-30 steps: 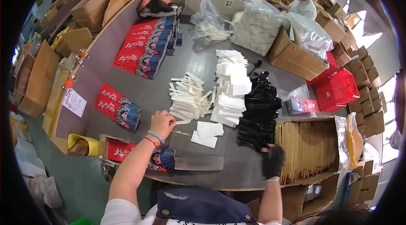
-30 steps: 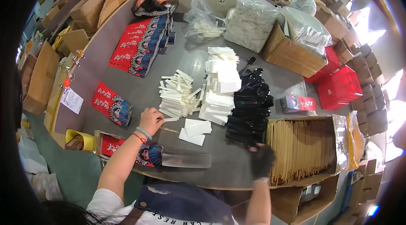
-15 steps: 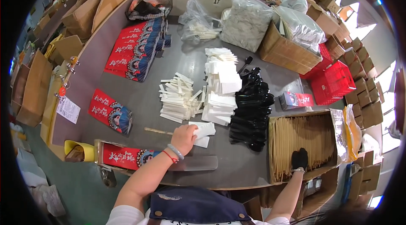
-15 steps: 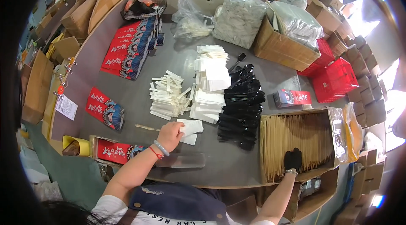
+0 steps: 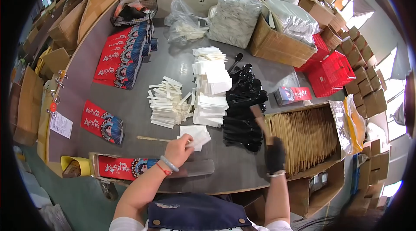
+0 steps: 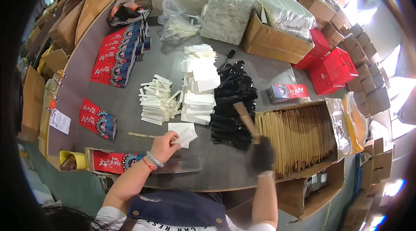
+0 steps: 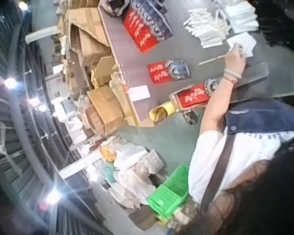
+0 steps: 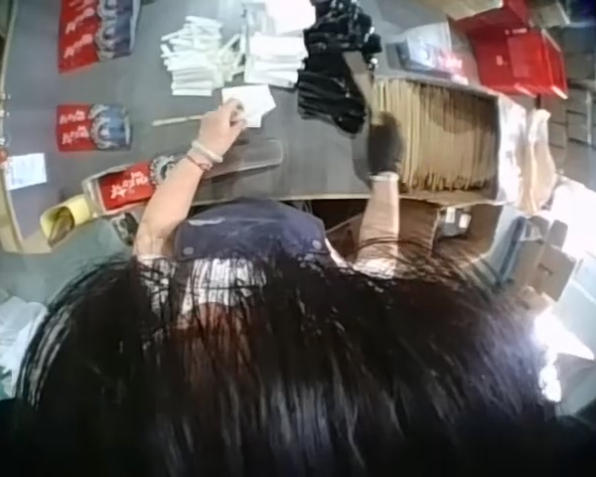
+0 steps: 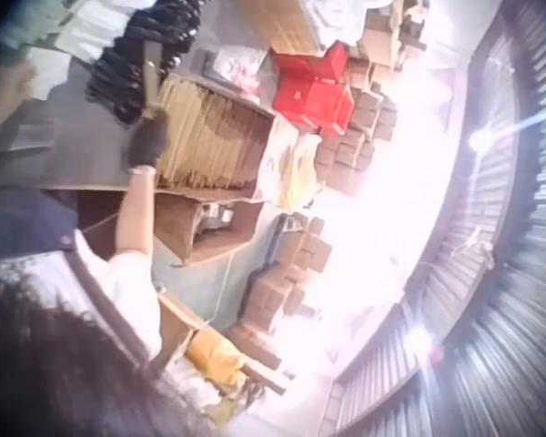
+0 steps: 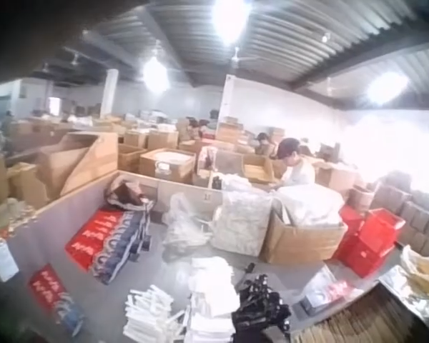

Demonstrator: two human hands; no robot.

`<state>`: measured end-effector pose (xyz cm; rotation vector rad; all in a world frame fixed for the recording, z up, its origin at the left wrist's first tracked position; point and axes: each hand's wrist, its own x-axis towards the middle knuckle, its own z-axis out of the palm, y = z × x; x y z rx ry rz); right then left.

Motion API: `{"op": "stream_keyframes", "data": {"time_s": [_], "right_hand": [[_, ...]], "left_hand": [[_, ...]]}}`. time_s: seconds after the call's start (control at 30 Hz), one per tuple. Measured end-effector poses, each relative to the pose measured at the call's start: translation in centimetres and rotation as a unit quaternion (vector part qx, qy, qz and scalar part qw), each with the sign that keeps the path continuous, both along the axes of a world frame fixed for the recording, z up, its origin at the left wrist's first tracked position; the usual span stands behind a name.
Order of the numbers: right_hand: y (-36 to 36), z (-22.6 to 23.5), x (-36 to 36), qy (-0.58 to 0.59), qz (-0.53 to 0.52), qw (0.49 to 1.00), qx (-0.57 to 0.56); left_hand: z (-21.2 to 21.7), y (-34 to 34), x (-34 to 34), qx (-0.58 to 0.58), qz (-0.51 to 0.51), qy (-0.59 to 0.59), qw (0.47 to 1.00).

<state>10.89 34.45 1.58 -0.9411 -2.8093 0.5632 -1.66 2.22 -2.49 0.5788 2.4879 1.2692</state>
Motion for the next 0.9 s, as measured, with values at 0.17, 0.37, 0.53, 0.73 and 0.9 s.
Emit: {"op": "stream_keyframes", "data": {"time_s": [0.17,0.37,0.53,0.73,0.9], "right_hand": [[-3.2,-2.3,-1.4,0.038,0.150,0.988,0.024],[-3.9,-3.1,-1.9,0.027,0.178,0.982,0.061],[-9.8,0.7,-3.2,-0.098,0.312,0.943,-0.065],[-17.1,-0.3,-4.7,-0.123,0.398,0.896,-0.151],[-14.8,-3.5,-1.3,0.242,0.152,0.930,-0.230]], "left_hand": [[3.1,-3.4,2.4,-0.005,-0.133,-0.054,0.990],[3.1,-6.4,6.3,-0.150,-0.108,0.220,0.958],[2.4,-8.2,9.4,-0.198,-0.162,0.254,0.933],[2.1,-8.3,9.7,-0.213,-0.145,0.282,0.924],[2.7,-8.4,9.6,-0.217,-0.142,0.292,0.921]]}}
